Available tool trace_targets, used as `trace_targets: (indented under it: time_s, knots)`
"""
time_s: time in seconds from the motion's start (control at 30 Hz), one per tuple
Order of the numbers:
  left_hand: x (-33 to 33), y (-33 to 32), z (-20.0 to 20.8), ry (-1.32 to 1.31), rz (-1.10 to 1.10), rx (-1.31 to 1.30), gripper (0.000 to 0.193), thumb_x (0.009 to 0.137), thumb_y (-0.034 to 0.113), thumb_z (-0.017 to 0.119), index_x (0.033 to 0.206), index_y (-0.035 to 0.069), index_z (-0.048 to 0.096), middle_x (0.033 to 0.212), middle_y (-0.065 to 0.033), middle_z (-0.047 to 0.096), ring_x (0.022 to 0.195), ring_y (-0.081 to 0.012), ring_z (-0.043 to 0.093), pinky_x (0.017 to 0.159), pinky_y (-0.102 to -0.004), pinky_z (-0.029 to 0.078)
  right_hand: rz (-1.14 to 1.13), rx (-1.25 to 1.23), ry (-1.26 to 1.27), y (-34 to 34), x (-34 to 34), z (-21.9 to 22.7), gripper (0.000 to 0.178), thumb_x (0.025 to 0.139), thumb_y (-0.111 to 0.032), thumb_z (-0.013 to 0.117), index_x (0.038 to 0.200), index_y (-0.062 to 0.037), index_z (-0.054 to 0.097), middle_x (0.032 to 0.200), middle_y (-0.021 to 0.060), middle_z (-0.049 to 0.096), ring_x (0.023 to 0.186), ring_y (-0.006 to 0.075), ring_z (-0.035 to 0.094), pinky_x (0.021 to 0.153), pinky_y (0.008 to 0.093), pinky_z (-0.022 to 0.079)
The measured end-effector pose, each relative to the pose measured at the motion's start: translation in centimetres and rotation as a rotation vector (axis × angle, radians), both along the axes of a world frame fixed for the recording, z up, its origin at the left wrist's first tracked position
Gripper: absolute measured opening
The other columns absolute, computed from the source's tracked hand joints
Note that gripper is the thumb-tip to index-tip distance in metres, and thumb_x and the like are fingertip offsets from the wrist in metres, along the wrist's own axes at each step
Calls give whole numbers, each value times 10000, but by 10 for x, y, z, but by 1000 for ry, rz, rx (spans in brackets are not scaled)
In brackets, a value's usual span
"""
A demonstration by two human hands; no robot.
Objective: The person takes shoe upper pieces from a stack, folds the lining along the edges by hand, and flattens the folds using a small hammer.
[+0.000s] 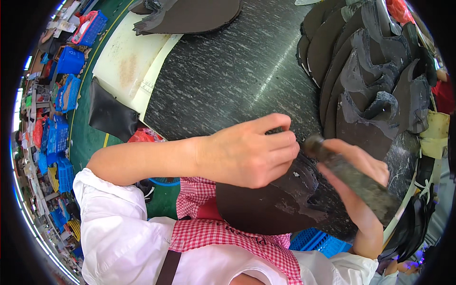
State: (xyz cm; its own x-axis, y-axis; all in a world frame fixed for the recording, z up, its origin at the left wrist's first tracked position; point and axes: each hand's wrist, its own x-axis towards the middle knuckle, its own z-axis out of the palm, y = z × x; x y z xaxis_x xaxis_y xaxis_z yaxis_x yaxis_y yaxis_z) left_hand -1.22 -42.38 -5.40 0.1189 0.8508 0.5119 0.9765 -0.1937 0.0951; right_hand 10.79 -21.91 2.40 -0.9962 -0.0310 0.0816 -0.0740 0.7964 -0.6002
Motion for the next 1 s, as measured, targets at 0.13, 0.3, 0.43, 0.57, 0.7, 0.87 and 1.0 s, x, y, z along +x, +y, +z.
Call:
trace_targets:
  time_s: [0.13, 0.3, 0.43, 0.57, 0.7, 0.87, 1.0]
  knots:
    - [-4, -3, 2, -236, 153, 3, 212, 737, 133, 685, 925, 36, 697, 949, -48, 649, 853, -210, 615, 856, -389, 482, 96, -49, -133, 0, -2, -6, 296, 743, -18, 785, 1023, 1, 690, 896, 145, 714, 772, 272, 716, 696, 306, 534]
    - [-5, -3, -6, -445, 141, 4, 214, 740, 122, 691, 937, 39, 701, 960, -50, 657, 861, -221, 620, 854, -393, 482, 77, 70, -93, 1, -5, 5, 327, 734, 2, 785, 1045, -4, 685, 873, 138, 707, 752, 263, 710, 660, 305, 528]
    - [11, -7, 1, -93, 141, -17, 255, 674, 106, 688, 902, -8, 705, 963, -111, 662, 859, -241, 628, 808, -379, 504, 164, 17, -143, 0, -9, 0, 329, 725, 5, 788, 1039, -6, 690, 851, 128, 705, 731, 259, 707, 651, 305, 526]
    - [28, -4, 6, 164, 158, -44, 263, 640, 123, 643, 834, -48, 689, 936, -164, 657, 850, -260, 633, 771, -354, 518, 138, -39, -37, 1, -11, -3, 304, 734, -16, 774, 1025, -3, 688, 835, 133, 695, 714, 272, 698, 653, 307, 525]
    - [32, -4, 9, 131, 167, -77, 244, 648, 115, 659, 833, -43, 682, 943, -165, 651, 833, -263, 624, 765, -367, 524, 150, 2, -132, -1, -18, 10, 283, 759, -42, 761, 1030, -12, 686, 873, 140, 702, 760, 291, 709, 679, 319, 533]
    - [18, -10, 5, -298, 171, -36, 315, 675, 154, 737, 929, -28, 688, 995, -140, 632, 821, -260, 610, 790, -391, 502, 186, 9, -171, -2, -14, 2, 275, 766, -39, 763, 1029, -15, 687, 876, 149, 711, 770, 283, 721, 681, 328, 541]
    - [37, -16, 3, -261, 474, -23, 397, 668, 203, 820, 1000, 20, 704, 1000, -87, 626, 840, -224, 606, 841, -437, 429, 156, -41, -156, -2, -14, -3, 266, 773, -41, 774, 1025, -18, 689, 883, 133, 725, 770, 271, 729, 698, 313, 549]
